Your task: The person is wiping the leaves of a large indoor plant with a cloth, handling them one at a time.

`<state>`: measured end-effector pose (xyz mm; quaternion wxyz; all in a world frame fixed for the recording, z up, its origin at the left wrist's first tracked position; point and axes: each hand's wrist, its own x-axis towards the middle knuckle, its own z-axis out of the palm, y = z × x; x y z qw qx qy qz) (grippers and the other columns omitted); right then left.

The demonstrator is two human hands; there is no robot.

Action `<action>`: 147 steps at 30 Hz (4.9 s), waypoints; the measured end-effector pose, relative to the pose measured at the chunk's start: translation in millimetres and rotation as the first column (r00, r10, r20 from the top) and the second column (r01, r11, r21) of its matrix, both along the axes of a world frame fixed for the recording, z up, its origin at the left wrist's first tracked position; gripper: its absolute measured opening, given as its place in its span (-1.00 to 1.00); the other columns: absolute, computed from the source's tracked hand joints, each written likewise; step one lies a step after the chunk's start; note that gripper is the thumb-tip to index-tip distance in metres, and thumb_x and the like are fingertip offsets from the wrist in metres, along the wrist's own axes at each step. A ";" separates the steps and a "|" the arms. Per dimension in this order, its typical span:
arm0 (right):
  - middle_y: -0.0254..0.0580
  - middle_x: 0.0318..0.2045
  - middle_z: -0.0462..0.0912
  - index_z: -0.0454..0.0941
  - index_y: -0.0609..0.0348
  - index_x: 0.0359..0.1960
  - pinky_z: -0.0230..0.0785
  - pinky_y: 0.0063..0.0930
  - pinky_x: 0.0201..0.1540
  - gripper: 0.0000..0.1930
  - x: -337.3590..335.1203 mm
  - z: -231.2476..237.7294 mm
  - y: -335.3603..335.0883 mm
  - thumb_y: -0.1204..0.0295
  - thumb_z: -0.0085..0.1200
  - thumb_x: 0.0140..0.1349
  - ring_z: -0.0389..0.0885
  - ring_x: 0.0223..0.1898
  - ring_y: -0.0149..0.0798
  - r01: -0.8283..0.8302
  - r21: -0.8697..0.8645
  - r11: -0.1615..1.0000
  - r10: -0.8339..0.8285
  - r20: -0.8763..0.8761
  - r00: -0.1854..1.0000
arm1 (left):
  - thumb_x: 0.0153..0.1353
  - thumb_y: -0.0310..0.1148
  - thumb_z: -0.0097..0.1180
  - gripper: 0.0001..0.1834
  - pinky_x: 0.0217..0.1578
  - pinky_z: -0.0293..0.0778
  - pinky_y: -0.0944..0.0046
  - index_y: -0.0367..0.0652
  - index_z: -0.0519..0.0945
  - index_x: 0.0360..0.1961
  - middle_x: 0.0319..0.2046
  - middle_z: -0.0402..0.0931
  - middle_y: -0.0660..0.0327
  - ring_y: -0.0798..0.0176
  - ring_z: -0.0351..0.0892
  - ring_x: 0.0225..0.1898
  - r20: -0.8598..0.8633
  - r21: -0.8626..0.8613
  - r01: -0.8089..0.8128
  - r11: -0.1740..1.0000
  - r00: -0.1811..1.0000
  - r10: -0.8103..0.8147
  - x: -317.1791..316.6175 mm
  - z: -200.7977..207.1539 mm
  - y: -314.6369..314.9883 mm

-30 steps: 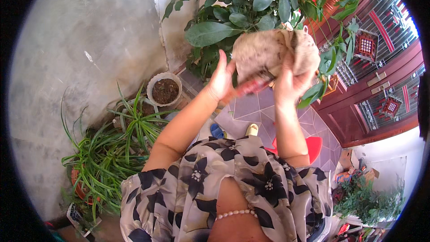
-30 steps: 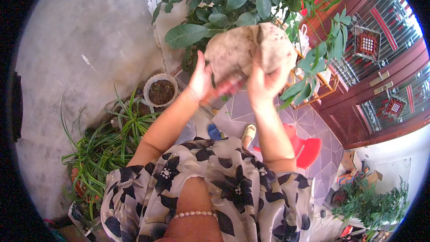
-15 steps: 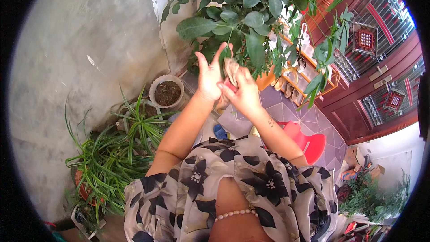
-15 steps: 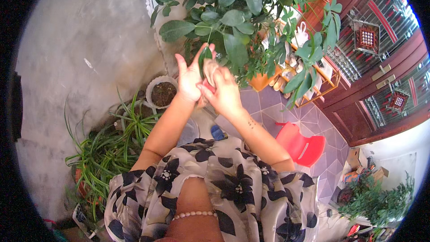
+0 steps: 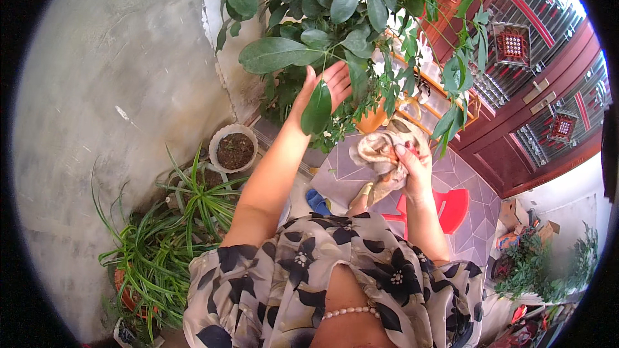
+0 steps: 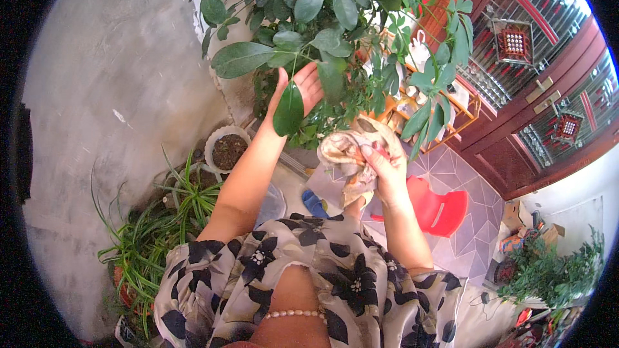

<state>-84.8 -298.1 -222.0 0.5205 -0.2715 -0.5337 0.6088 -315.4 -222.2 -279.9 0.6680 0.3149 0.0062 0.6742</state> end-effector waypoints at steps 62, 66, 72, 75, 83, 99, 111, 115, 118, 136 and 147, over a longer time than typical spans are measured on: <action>-0.14 -0.07 0.44 0.53 0.12 -0.23 0.37 -0.25 -0.08 -0.63 -88.1 0.4 59.0 0.55 0.12 -0.20 0.44 -0.09 0.02 -0.436 0.751 0.496 -0.339 0.630 0.699 | 0.24 -0.09 -0.34 -0.34 0.21 0.17 0.04 -0.25 0.07 0.30 0.27 0.09 -0.04 -0.05 0.18 0.23 0.118 -0.029 0.056 0.998 0.992 -0.052 -2.5 9.0 -11.3; -0.11 -0.10 0.48 0.53 0.15 -0.26 0.41 -0.28 -0.10 -0.67 -68.5 10.7 54.1 0.57 0.08 -0.18 0.50 -0.09 0.01 -0.513 0.649 0.562 -0.175 0.699 0.693 | 0.32 -0.04 -0.28 -0.38 0.15 0.22 0.01 -0.30 0.16 0.23 0.18 0.21 -0.04 -0.01 0.28 0.14 -0.105 -0.046 0.041 0.998 0.993 -0.046 -24.7 -8.9 -6.0; 0.00 -0.14 0.48 0.54 0.30 -0.32 0.38 -0.39 -0.11 -0.73 -69.3 43.8 57.9 0.62 0.05 -0.18 0.52 -0.14 -0.08 -0.193 0.788 0.585 -0.310 0.437 0.844 | 0.20 -0.04 0.01 -0.60 -0.32 0.39 0.34 -0.16 0.51 -0.15 -0.32 0.57 0.19 0.34 0.53 -0.34 -0.784 -0.172 -0.630 0.758 0.553 0.282 -61.0 40.4 -14.7; 0.00 -0.14 0.48 0.55 0.31 -0.31 0.37 -0.41 -0.10 -0.72 -72.3 59.8 54.1 0.63 0.05 -0.17 0.52 -0.13 -0.09 -0.134 0.784 0.606 -0.273 0.364 0.890 | 0.17 -0.16 0.07 -0.73 -0.41 0.36 0.38 -0.17 0.56 -0.34 -0.45 0.55 0.28 0.39 0.48 -0.46 -0.797 -0.042 -0.868 0.495 0.328 0.507 -84.8 66.6 -25.1; -0.02 -0.04 0.45 0.54 0.26 -0.15 0.24 -0.27 0.12 -0.62 -116.9 94.0 58.3 0.64 0.03 -0.11 0.40 0.04 -0.05 0.089 0.894 0.439 -0.381 0.096 0.920 | 0.20 0.15 -0.14 -0.22 0.27 0.00 0.01 -0.29 0.17 0.22 0.23 0.14 -0.03 0.01 0.07 0.28 0.131 0.060 -0.127 0.990 0.984 0.119 -94.0 70.2 -15.3; -0.34 -0.22 0.51 0.55 0.02 -0.32 0.30 -0.29 -0.08 -0.67 -198.9 36.4 7.3 0.53 0.15 -0.25 0.48 -0.14 -0.19 -0.291 0.925 0.244 -0.287 0.356 0.889 | 0.11 0.44 -0.56 -0.03 0.31 -0.24 0.02 -0.09 -0.06 0.35 0.36 -0.14 0.07 0.01 -0.18 0.36 -0.058 -0.052 -0.365 0.930 0.930 0.362 -47.7 50.6 -33.1; -0.17 -0.30 0.52 0.53 0.16 -0.35 0.42 -0.23 -0.25 -0.72 -147.2 14.0 21.6 0.61 0.06 -0.21 0.53 -0.26 0.02 -0.476 0.720 0.504 -0.127 0.607 0.784 | 0.07 0.46 -0.45 0.05 0.26 0.02 0.01 -0.24 -0.03 0.32 0.32 -0.04 -0.04 -0.07 0.00 0.31 -0.072 -0.005 -0.188 0.982 0.980 0.187 -63.8 27.3 -51.9; -0.14 -0.33 0.52 0.49 0.19 -0.38 0.41 -0.28 -0.25 -0.79 -114.1 6.6 18.0 0.58 -0.02 -0.16 0.53 -0.28 0.00 -0.496 0.496 0.713 0.116 0.614 0.781 | 0.27 0.12 -0.19 -0.29 0.01 0.35 0.21 -0.24 0.22 0.23 0.09 0.36 0.09 0.21 0.40 0.03 -0.744 0.130 -0.381 0.916 0.573 0.344 -71.5 26.6 -53.9; -0.10 -0.28 0.53 0.51 0.23 -0.30 0.40 -0.39 -0.23 -0.70 -98.4 4.4 23.1 0.63 -0.04 -0.16 0.55 -0.26 -0.07 -0.377 0.526 0.762 0.079 0.503 0.861 | 0.22 -0.24 0.07 -0.44 -0.13 0.40 0.31 -0.12 0.26 0.23 -0.02 0.43 0.13 0.31 0.45 -0.07 -0.920 0.217 -0.449 0.867 0.203 0.335 -65.6 25.8 -50.0; -0.05 0.08 0.36 0.12 0.05 0.23 0.25 -0.27 0.17 -0.28 -86.3 -42.8 99.3 0.62 -0.05 -0.10 0.37 0.09 -0.13 -0.503 -0.118 0.856 0.471 -0.224 0.853 | 0.04 -0.34 0.00 -0.80 -0.20 0.47 0.13 -0.13 0.65 -0.40 -0.26 0.60 0.10 0.10 0.60 -0.19 -0.326 0.327 -0.047 0.944 -0.943 0.066 -55.9 -13.2 38.4; -0.19 0.05 0.46 0.12 0.20 0.27 0.26 -0.52 0.08 -0.28 -99.0 -1.7 81.6 0.64 -0.03 -0.05 0.45 0.01 -0.38 -0.648 -0.065 0.759 0.632 -0.169 0.756 | 0.24 -0.30 -0.01 -0.65 -0.01 0.40 0.28 -0.15 0.43 0.04 0.00 0.45 0.17 0.30 0.43 -0.01 -0.750 -0.208 0.069 0.976 0.629 -0.205 -84.2 -22.2 66.9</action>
